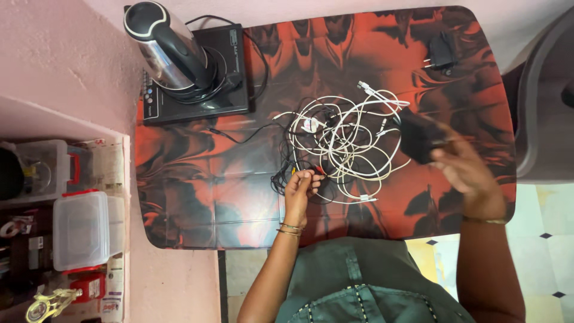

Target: The person untangles a pile of white and black charging cables and adapters on a table. They separate the cables, coil some of them, and place the adapters on the table surface.

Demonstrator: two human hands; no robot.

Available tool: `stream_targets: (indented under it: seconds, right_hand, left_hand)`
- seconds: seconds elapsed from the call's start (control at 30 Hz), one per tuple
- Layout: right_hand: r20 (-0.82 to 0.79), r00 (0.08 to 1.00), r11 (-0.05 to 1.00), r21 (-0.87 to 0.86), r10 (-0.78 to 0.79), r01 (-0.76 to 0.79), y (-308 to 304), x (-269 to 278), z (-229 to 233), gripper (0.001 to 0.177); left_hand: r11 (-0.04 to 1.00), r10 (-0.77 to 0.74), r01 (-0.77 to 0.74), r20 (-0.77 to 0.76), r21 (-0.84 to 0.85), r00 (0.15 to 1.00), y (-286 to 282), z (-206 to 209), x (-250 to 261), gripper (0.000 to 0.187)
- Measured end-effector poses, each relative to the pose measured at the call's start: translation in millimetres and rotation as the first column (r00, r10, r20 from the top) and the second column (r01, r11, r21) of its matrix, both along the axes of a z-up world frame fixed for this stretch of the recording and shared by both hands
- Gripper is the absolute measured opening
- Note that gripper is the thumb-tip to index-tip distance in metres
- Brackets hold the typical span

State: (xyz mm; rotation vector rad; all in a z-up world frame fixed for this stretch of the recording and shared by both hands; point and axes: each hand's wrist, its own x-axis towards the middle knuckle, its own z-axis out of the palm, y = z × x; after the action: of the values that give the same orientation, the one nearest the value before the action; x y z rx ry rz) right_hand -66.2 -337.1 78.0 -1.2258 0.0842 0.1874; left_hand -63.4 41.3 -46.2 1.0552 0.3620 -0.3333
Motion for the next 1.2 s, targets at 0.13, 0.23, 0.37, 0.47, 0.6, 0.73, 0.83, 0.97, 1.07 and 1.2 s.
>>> stream_targets:
  seconds: [0.13, 0.23, 0.37, 0.47, 0.6, 0.73, 0.83, 0.97, 1.07, 1.2]
  right_hand:
    - [0.236, 0.972, 0.92, 0.383, -0.007, -0.086, -11, -13, 32, 0.065]
    - [0.39, 0.921, 0.865, 0.469, -0.019, -0.18, -9, -14, 57, 0.057]
    - [0.419, 0.907, 0.799, 0.535, 0.03, -0.274, -4, -13, 83, 0.062]
    - [0.47, 0.883, 0.764, 0.57, 0.0, -0.303, -9, -17, 97, 0.056]
    - [0.473, 0.874, 0.73, 0.636, -0.111, -0.251, -43, -29, 115, 0.043]
    - [0.286, 0.917, 0.639, 0.768, -0.279, -0.045, -92, -39, 133, 0.045]
    - [0.139, 0.953, 0.504, 0.863, -0.27, 0.017, -123, -33, 139, 0.03]
    - [0.089, 0.951, 0.339, 0.941, -0.297, 0.018, -143, -24, 125, 0.036]
    - [0.109, 0.939, 0.354, 0.935, -0.326, 0.015, -161, -13, 112, 0.037]
    - [0.068, 0.946, 0.395, 0.916, -0.317, 0.066, -179, -10, 94, 0.036]
  left_hand:
    - [1.0, -0.024, 0.023, 0.069, 0.013, 0.997, -5, 20, 4, 0.018]
    - [0.99, -0.082, 0.046, 0.276, 0.135, 0.958, -29, 53, 6, 0.024]
    - [0.801, -0.292, -0.156, 0.604, 0.578, 0.741, -69, 104, 5, 0.053]
    - [0.688, -0.429, -0.255, 0.664, 0.68, 0.613, -101, 123, 16, 0.051]
    - [0.436, -0.588, -0.367, 0.569, 0.822, 0.575, -112, 113, 43, 0.017]
    - [0.281, -0.521, -0.476, 0.549, 0.833, 0.654, -73, 100, 54, 0.019]
    - [0.105, -0.509, -0.514, 0.49, 0.851, 0.708, -29, 99, 59, 0.018]
    - [-0.018, -0.425, -0.505, 0.451, 0.863, 0.785, 12, 94, 60, 0.019]
    - [-0.138, -0.412, -0.481, 0.392, 0.866, 0.823, 31, 73, 55, 0.018]
    - [-0.218, -0.285, -0.34, 0.273, 0.915, 0.919, 52, 29, 41, 0.01]
